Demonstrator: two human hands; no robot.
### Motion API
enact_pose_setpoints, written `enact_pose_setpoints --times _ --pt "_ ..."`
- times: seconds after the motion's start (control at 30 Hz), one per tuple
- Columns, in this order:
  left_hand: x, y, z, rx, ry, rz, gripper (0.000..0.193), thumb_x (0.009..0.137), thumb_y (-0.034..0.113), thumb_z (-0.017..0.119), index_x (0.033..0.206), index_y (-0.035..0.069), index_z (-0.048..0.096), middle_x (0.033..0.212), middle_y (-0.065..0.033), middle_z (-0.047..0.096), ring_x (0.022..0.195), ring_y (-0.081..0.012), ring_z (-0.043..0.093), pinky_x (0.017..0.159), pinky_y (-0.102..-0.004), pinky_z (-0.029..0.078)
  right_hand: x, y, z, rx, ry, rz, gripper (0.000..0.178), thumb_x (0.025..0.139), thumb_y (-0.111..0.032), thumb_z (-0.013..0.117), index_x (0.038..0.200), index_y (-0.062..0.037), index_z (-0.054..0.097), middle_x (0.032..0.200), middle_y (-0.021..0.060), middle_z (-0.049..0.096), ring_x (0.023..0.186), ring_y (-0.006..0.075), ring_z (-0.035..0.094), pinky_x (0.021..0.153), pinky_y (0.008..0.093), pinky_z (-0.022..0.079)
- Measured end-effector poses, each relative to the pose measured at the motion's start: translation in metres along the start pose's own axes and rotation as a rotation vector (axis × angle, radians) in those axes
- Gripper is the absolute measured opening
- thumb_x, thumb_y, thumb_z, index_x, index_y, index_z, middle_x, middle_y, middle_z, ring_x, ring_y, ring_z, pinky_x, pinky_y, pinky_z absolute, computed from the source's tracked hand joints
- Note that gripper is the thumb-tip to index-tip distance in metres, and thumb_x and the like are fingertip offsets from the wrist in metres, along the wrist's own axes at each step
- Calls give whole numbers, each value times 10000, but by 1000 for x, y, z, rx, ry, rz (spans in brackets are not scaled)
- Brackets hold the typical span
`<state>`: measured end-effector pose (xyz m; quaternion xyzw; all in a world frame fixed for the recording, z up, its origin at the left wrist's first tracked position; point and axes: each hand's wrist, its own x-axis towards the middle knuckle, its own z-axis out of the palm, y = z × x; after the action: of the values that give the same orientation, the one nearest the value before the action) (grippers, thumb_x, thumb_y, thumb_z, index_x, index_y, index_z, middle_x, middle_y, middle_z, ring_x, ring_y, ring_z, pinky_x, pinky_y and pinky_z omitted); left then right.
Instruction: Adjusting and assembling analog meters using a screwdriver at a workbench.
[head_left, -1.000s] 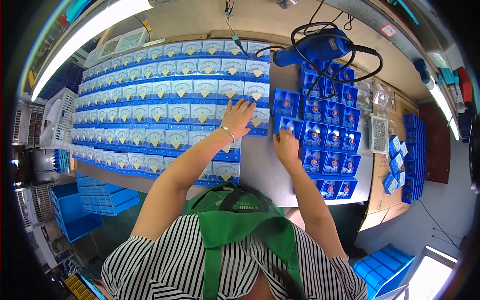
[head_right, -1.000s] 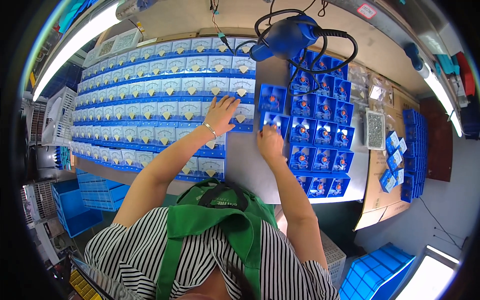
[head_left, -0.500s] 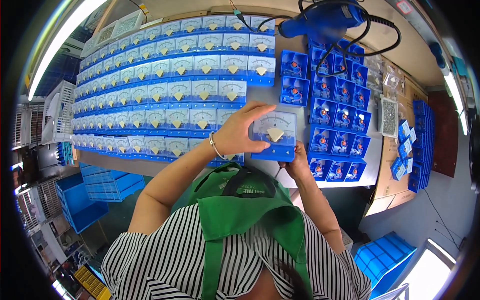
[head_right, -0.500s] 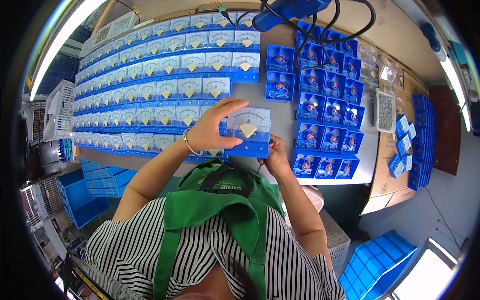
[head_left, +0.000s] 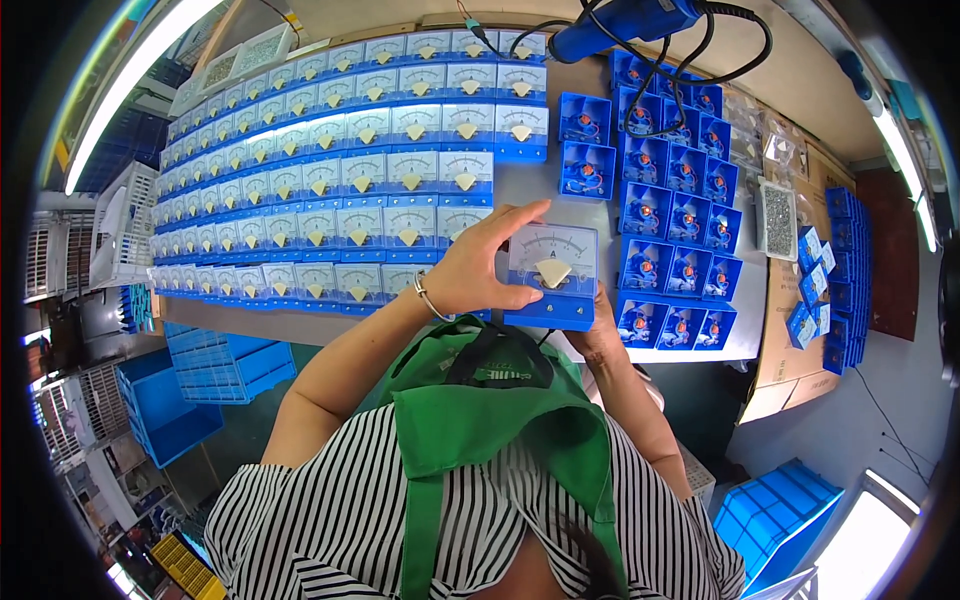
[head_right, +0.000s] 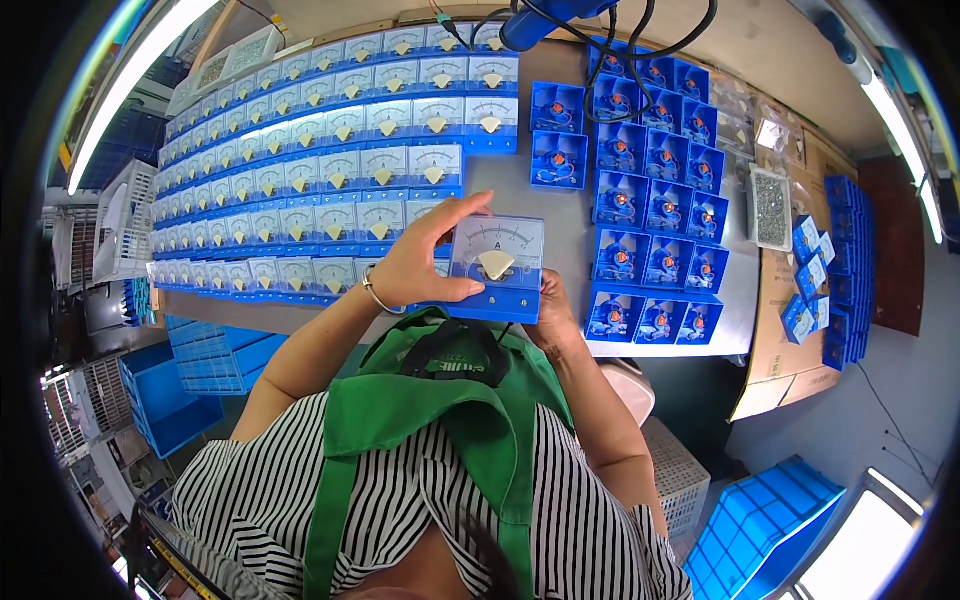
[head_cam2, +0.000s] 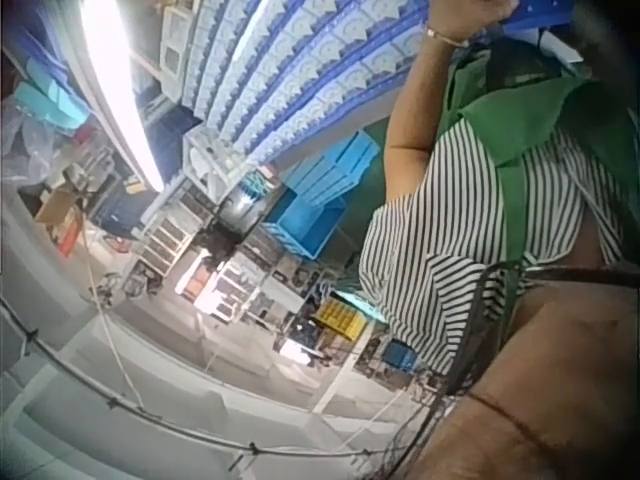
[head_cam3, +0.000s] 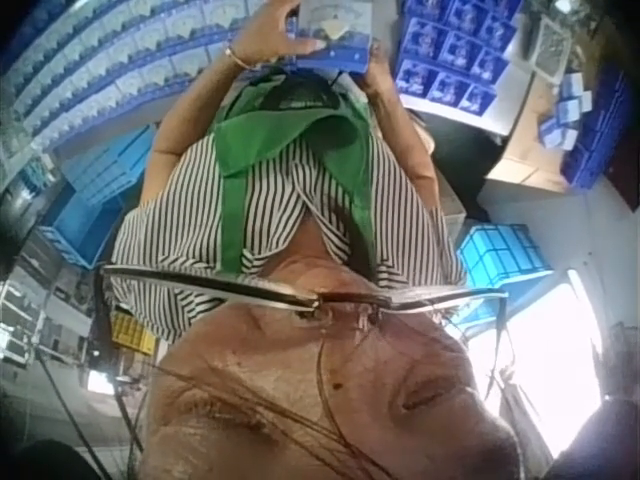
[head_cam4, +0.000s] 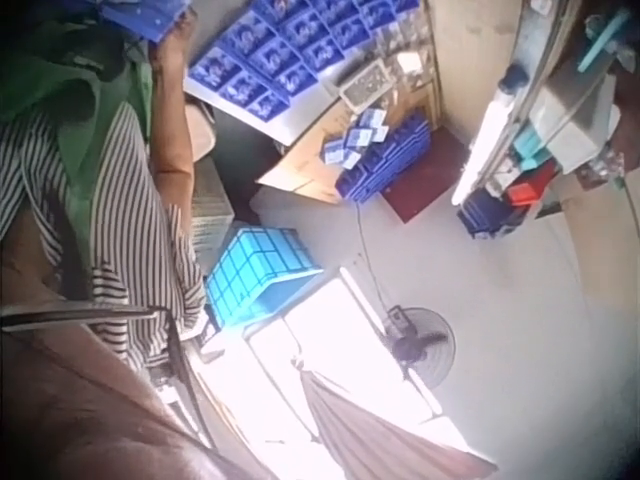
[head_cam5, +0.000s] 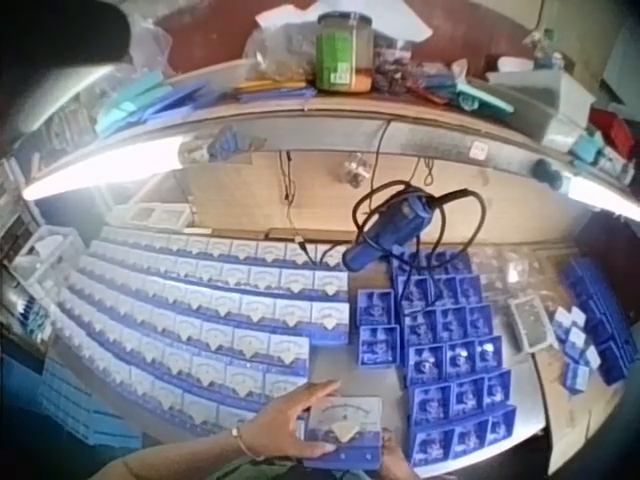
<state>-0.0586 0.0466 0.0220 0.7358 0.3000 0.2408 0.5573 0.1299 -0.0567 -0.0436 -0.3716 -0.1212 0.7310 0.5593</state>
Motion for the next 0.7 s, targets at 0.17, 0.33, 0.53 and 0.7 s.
enact_pose_setpoints --times 0.17,0.33,0.53,0.7 --pt "-2 -1 3 -33 -1 -36 947 626 197 774 1457 104 328 1271 -124 501 1146 -238 515 977 -360 425 -2 8 -4 18 -13 -66 187 812 9 675 995 -30 685 990 86 693 871 170 669 790 313 556" --pt "-4 0 4 -52 10 -51 955 628 180 774 1462 104 316 1287 -124 494 1171 -235 506 998 -367 418 -1 18 -5 -45 -6 -183 190 814 -6 676 1002 -33 686 996 79 691 876 168 665 800 310 551" --pt "-6 1 4 -82 33 -73 954 633 178 773 1464 104 311 1311 -127 477 1201 -239 494 1023 -376 405 -5 18 6 4 16 -252 178 816 -32 690 994 -39 689 978 67 690 861 156 659 797 305 541" --pt "-5 1 5 -95 45 -83 948 636 174 770 1463 102 313 1310 -128 474 1199 -241 494 1025 -376 403 -4 20 5 -38 36 -287 171 823 -39 688 994 -35 688 973 63 690 858 148 653 798 299 536"
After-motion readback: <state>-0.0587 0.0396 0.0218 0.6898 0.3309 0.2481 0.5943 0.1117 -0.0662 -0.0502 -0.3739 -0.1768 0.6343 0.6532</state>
